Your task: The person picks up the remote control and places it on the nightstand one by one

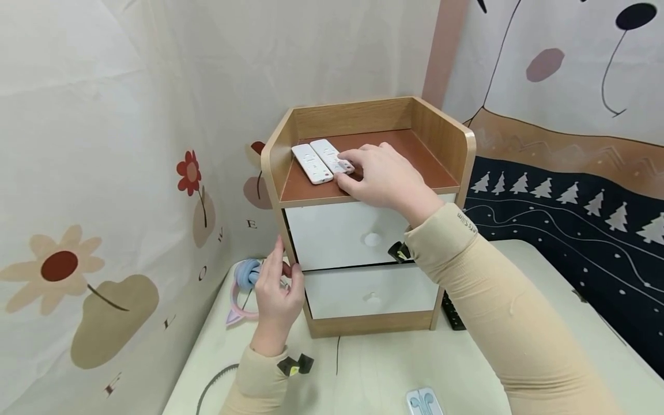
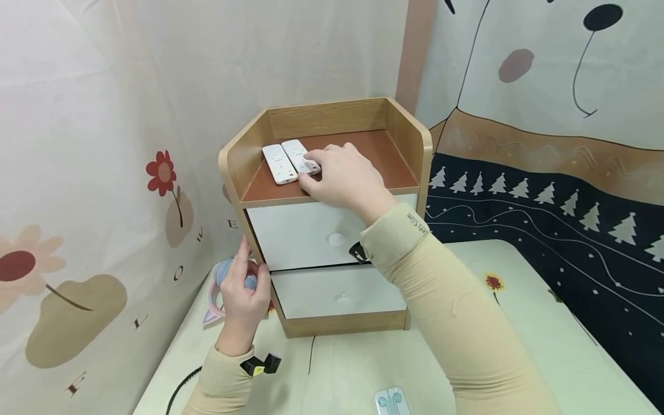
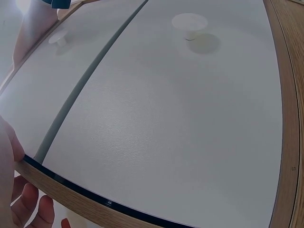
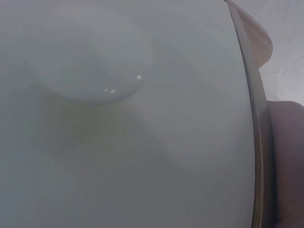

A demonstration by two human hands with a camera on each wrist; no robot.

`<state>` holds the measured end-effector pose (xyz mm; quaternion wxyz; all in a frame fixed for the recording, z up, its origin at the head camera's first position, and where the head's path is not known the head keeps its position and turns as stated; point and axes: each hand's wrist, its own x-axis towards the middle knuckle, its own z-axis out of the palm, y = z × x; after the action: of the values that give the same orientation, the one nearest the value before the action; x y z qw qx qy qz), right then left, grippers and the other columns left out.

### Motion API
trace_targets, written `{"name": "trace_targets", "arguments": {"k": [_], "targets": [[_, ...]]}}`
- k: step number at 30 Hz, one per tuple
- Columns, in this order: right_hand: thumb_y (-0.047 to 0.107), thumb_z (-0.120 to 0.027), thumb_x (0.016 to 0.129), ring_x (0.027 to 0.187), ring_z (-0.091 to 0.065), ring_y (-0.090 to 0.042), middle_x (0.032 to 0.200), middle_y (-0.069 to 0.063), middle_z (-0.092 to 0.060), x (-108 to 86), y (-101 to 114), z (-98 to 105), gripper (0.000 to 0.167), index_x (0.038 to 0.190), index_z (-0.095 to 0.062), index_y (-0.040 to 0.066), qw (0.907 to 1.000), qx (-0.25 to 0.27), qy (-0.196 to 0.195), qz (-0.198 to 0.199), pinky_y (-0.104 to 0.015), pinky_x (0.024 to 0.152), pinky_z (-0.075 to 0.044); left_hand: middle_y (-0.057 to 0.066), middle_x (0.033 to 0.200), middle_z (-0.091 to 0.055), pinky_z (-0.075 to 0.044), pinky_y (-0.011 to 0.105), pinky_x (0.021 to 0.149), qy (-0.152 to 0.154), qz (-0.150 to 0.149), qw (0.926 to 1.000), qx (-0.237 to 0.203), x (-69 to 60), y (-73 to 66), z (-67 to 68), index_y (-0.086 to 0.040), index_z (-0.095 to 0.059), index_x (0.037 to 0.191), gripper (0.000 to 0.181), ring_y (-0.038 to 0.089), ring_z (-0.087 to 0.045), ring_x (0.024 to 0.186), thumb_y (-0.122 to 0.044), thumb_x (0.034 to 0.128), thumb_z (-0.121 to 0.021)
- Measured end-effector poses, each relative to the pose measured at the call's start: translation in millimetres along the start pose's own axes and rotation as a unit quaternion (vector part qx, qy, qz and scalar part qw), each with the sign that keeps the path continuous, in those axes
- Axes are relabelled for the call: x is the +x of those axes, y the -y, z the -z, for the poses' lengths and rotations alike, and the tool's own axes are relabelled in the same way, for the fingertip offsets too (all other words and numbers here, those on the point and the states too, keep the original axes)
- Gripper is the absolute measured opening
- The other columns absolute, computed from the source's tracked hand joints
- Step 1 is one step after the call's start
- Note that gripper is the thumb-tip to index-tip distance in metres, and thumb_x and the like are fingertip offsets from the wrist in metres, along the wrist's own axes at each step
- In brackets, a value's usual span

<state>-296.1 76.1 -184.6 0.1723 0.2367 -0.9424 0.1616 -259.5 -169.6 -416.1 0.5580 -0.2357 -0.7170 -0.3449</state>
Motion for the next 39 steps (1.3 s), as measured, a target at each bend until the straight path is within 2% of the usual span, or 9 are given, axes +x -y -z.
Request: {"name": "trace_targets", "arguments": {"k": [6, 12, 18, 23, 29, 33, 39], "targets": [[0.048, -0.056, 0.107, 0.135, -0.060, -0.030, 0.146, -0.001, -0.069, -8.3, 1, -2, 0.050, 0.152, -0.066, 0.028, 0.9994, 0.001, -0.033, -0.011, -0.051, 0.106, -0.053, 0.019, 0.090, -0.065, -0.047, 0.032, 0.069, -0.001, 0.003, 1.0000, -0.002, -1.4, -0.5, -0.3, 0.010, -0.054, 0.155, 0.064, 0.022, -0.056, 0.071, 0.001, 0.0927, -0.064], [0.040, -0.061, 0.107, 0.117, -0.063, -0.027, 0.126, -0.003, -0.073, -14.1, 0, -3, 0.044, 0.146, -0.070, 0.022, 0.9967, 0.018, -0.076, 0.023, -0.046, 0.097, -0.053, 0.018, 0.088, -0.063, -0.046, 0.033, 0.069, -0.005, 0.002, 1.0000, 0.000, -2.0, -0.7, -0.2, 0.010, -0.054, 0.155, 0.063, 0.022, -0.055, 0.071, 0.001, 0.0932, -0.063], [0.034, -0.066, 0.105, 0.118, -0.063, -0.028, 0.129, -0.005, -0.075, -26.5, -3, -4, 0.041, 0.142, -0.072, 0.018, 0.9898, 0.045, -0.124, 0.053, -0.047, 0.096, -0.054, 0.019, 0.090, -0.064, -0.046, 0.031, 0.070, -0.003, 0.002, 1.0000, 0.003, -1.7, -0.7, 0.4, 0.010, -0.053, 0.156, 0.064, 0.022, -0.055, 0.072, 0.000, 0.0936, -0.063], [0.025, -0.070, 0.103, 0.111, -0.064, -0.029, 0.126, -0.009, -0.076, -41.5, -7, -6, 0.038, 0.139, -0.073, 0.011, 0.9763, 0.095, -0.167, 0.099, -0.046, 0.094, -0.053, 0.019, 0.090, -0.064, -0.046, 0.030, 0.069, -0.003, 0.005, 1.0000, 0.003, -0.9, -0.8, 1.1, 0.010, -0.053, 0.156, 0.063, 0.022, -0.056, 0.072, 0.000, 0.0940, -0.062], [0.017, -0.072, 0.101, 0.109, -0.066, -0.031, 0.127, -0.011, -0.077, -60.3, -20, -12, 0.037, 0.137, -0.074, 0.010, 0.9533, 0.135, -0.229, 0.144, -0.043, 0.094, -0.054, 0.020, 0.092, -0.065, -0.047, 0.030, 0.070, -0.002, 0.003, 1.0000, 0.007, -0.7, -0.7, 0.7, 0.010, -0.054, 0.156, 0.063, 0.023, -0.057, 0.073, -0.001, 0.0942, -0.062], [0.014, -0.073, 0.101, 0.109, -0.067, -0.031, 0.125, -0.013, -0.077, -73.0, -29, -16, 0.038, 0.138, -0.073, 0.008, 0.9401, 0.144, -0.261, 0.165, -0.040, 0.097, -0.054, 0.021, 0.095, -0.066, -0.047, 0.030, 0.071, 0.000, 0.003, 1.0000, 0.007, -1.3, -1.1, 0.0, 0.010, -0.054, 0.156, 0.063, 0.022, -0.057, 0.074, -0.002, 0.0946, -0.062], [0.014, -0.072, 0.099, 0.111, -0.069, -0.031, 0.121, -0.014, -0.078, -92.1, -38, -22, 0.036, 0.135, -0.075, 0.006, 0.9239, 0.131, -0.311, 0.181, -0.031, 0.100, -0.052, 0.022, 0.098, -0.068, -0.048, 0.035, 0.069, 0.000, 0.000, 1.0000, 0.006, -1.9, -0.4, -0.1, 0.010, -0.054, 0.155, 0.063, 0.023, -0.058, 0.075, -0.001, 0.0937, -0.063]]}}
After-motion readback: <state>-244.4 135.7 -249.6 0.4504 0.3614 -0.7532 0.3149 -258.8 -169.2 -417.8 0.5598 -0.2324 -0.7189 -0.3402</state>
